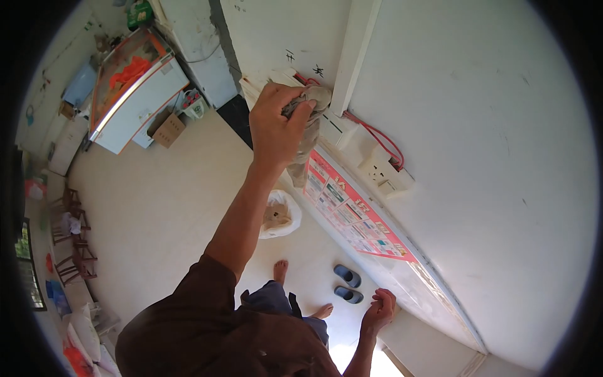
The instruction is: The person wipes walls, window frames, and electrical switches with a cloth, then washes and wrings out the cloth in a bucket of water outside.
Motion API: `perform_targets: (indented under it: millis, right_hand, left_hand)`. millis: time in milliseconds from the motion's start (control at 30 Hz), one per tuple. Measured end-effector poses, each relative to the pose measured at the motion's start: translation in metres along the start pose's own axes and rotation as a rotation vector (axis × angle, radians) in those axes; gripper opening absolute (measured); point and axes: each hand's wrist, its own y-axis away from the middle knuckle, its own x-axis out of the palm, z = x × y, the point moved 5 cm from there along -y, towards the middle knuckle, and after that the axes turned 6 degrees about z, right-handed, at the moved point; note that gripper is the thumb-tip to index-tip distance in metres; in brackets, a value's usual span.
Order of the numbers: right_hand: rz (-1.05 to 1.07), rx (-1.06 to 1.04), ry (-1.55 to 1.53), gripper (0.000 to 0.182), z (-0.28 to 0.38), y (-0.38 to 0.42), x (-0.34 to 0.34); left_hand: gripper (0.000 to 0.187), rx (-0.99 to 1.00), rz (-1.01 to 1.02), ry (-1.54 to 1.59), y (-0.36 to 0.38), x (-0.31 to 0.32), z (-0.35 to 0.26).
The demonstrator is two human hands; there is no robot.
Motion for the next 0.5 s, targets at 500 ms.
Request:
perform_targets:
  millis: [500]
  right_hand:
    - [0.015,-0.009,0.006,0.029,-0.002,-0.002,-0.013]
  left_hand:
    - [0.021,0.040,-0.085,0.136,0.048,0.027,-0.025]
